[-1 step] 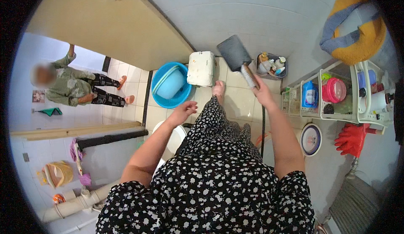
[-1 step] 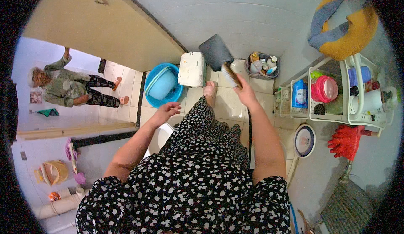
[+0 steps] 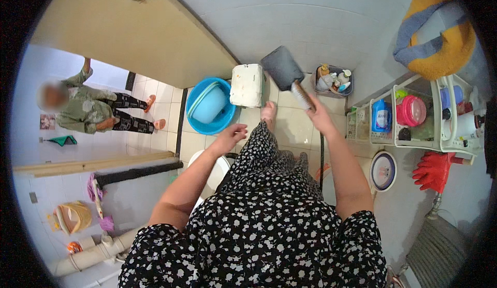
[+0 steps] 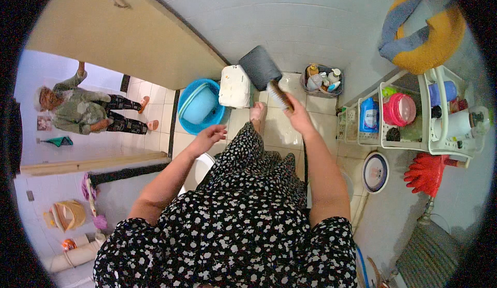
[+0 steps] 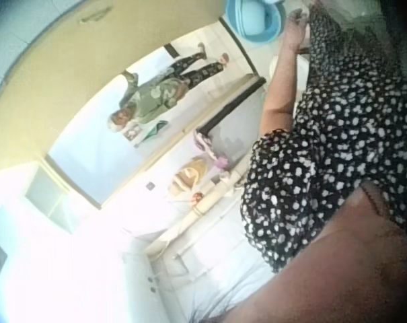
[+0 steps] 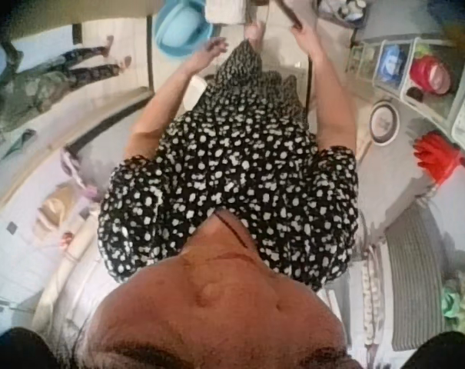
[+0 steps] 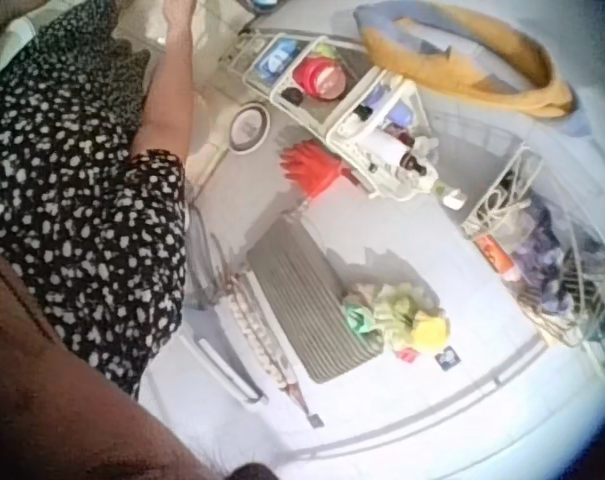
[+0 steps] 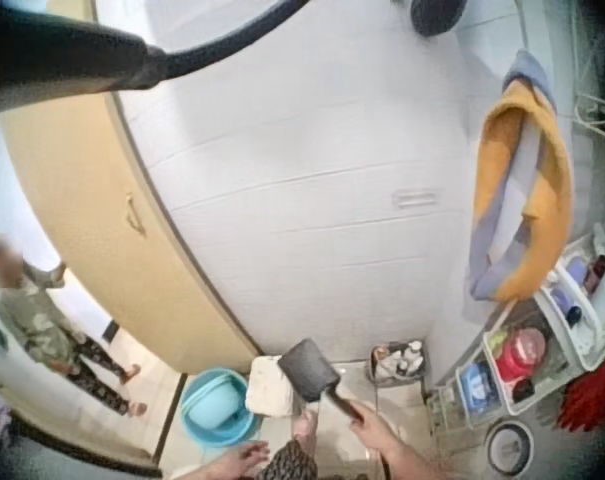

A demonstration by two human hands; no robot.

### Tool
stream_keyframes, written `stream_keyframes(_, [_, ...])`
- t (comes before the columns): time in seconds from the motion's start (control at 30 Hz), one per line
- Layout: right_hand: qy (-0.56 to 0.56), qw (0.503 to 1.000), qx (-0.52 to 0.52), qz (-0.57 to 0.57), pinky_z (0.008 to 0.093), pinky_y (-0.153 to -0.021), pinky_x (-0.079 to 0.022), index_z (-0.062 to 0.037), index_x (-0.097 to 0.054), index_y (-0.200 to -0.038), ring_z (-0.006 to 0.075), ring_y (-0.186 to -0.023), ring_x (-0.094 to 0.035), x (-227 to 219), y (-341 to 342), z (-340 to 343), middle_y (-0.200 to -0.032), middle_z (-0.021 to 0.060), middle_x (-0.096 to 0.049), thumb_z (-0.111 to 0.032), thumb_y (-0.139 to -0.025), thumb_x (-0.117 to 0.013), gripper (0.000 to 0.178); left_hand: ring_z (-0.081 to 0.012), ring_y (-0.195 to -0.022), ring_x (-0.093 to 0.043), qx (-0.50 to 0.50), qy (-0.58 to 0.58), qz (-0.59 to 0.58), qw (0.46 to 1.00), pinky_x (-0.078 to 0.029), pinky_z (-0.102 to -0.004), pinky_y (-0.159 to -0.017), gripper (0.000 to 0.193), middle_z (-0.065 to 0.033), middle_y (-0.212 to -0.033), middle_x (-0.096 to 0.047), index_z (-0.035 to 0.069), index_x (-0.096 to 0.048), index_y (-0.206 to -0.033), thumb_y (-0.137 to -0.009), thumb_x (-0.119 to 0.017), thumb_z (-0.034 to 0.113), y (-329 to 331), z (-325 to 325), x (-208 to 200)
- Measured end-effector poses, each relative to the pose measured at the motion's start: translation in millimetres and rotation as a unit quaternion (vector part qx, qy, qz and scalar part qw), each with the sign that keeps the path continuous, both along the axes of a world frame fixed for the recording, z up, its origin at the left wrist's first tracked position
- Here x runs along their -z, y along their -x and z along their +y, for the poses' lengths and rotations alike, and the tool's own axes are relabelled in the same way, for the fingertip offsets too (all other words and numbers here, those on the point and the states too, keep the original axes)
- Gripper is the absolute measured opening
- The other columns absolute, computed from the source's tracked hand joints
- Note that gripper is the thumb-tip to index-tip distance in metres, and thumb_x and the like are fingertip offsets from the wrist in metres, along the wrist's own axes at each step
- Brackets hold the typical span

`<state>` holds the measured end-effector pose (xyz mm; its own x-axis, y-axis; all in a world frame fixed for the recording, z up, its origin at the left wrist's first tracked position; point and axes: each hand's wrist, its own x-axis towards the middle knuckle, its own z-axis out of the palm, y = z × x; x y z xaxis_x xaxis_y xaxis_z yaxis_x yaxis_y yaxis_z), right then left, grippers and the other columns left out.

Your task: The person cleans a bathroom by first using a handheld shower head to rinse the floor and toilet area. They then use a long-handled brush to scrub the floor and toilet bowl. The person moves several buckets and basins around the room, pours water from one bucket into the toilet, and handles a small basin with a cartoon face.

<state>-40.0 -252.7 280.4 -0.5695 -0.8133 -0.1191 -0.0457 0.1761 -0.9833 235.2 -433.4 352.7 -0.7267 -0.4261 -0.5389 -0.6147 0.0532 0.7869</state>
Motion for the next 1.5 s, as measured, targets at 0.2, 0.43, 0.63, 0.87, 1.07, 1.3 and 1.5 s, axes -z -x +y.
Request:
stream_keyframes(0.2, [-0.011, 0.999, -0.022, 0.035, 0.0315, -0.092, -0.039, -0.0131, -0.043, -0.127, 0.0247, -0.111, -0.049, 23, -37, -36, -0.121, 0.0099, -0.051, 0.0, -0.077, -0.056, 0.053, -0.0221, -0.114, -0.044, -0.17, -0.155, 0.013, 0.973, -0.039, -0.0359, -0.093, 0.066, -0.0108, -0.127, -0.041, 0.003, -0.02, -0.135, -0.087, -0.053, 0.033, 100, 1, 32])
stream_keyframes(0.43, [-0.041, 0.999, 0.004, -0.017, 0.0326, -0.093, -0.038, -0.0116, -0.039, -0.129, 0.0259, -0.111, -0.048, 44, -30, -83, -0.121, 0.0127, -0.05, -0.001, -0.079, -0.055, 0.054, -0.0196, -0.111, -0.044, -0.265, -0.266, 0.057, 0.925, -0.036, -0.0366, -0.096, 0.049, -0.0052, -0.119, -0.044, 0.008, -0.031, -0.126, -0.088, -0.053, 0.03, 156, -49, 60])
stream_keyframes(0.63, [-0.055, 0.997, 0.049, -0.038, 0.034, -0.093, -0.038, -0.0088, -0.036, -0.13, 0.0271, -0.112, -0.047, 87, -28, -120, -0.122, 0.0137, -0.048, -0.002, -0.077, -0.055, 0.057, -0.0164, -0.101, -0.049, -0.202, -0.346, 0.006, 0.916, -0.04, -0.0362, -0.092, 0.032, -0.002, -0.106, -0.051, 0.01, -0.039, -0.115, -0.089, -0.05, 0.025, 177, -113, 88])
stream_keyframes(0.87, [-0.227, 0.972, 0.042, 0.035, 0.039, -0.089, -0.04, -0.0034, -0.036, -0.124, 0.0344, -0.107, -0.047, 94, -2, -136, -0.115, 0.0171, -0.048, -0.007, -0.075, -0.056, 0.052, -0.0207, -0.11, -0.047, -0.138, -0.397, -0.033, 0.907, -0.038, -0.0395, -0.095, 0.043, -0.0089, -0.116, -0.048, 0.003, -0.034, -0.123, -0.086, -0.05, 0.02, 215, -138, 133])
stream_keyframes(1.07, [-0.305, 0.949, 0.074, -0.018, 0.0392, -0.089, -0.04, -0.0029, -0.039, -0.122, 0.0349, -0.105, -0.048, 187, 15, -94, -0.114, 0.0189, -0.049, -0.01, -0.074, -0.059, 0.053, -0.0224, -0.111, -0.049, 0.101, -0.272, -0.172, 0.941, -0.038, -0.0384, -0.093, 0.043, -0.0088, -0.117, -0.05, 0.005, -0.043, -0.122, -0.086, -0.054, 0.025, 252, -169, 249])
stream_keyframes(1.3, [-0.372, 0.92, 0.126, -0.013, 0.0422, -0.083, -0.043, -0.0037, -0.042, -0.116, 0.0369, -0.098, -0.051, 279, 3, -15, -0.109, 0.0195, -0.051, -0.008, -0.066, -0.061, 0.053, -0.0221, -0.096, -0.055, 0.17, -0.028, -0.094, 0.98, -0.045, -0.0314, -0.079, 0.044, -0.0125, -0.108, -0.055, 0.001, -0.042, -0.121, -0.085, -0.055, 0.022, 358, -158, 431])
stream_keyframes(1.5, [-0.404, 0.895, 0.185, -0.029, 0.0432, -0.078, -0.046, -0.0049, -0.044, -0.112, 0.036, -0.092, -0.054, 318, -13, 40, -0.101, 0.0181, -0.054, -0.01, -0.064, -0.065, 0.053, -0.0279, -0.106, -0.05, 0.098, -0.061, -0.139, 0.983, -0.045, -0.0378, -0.085, 0.045, -0.0136, -0.117, -0.051, 0.006, -0.04, -0.121, -0.083, -0.058, 0.024, 457, -84, 573])
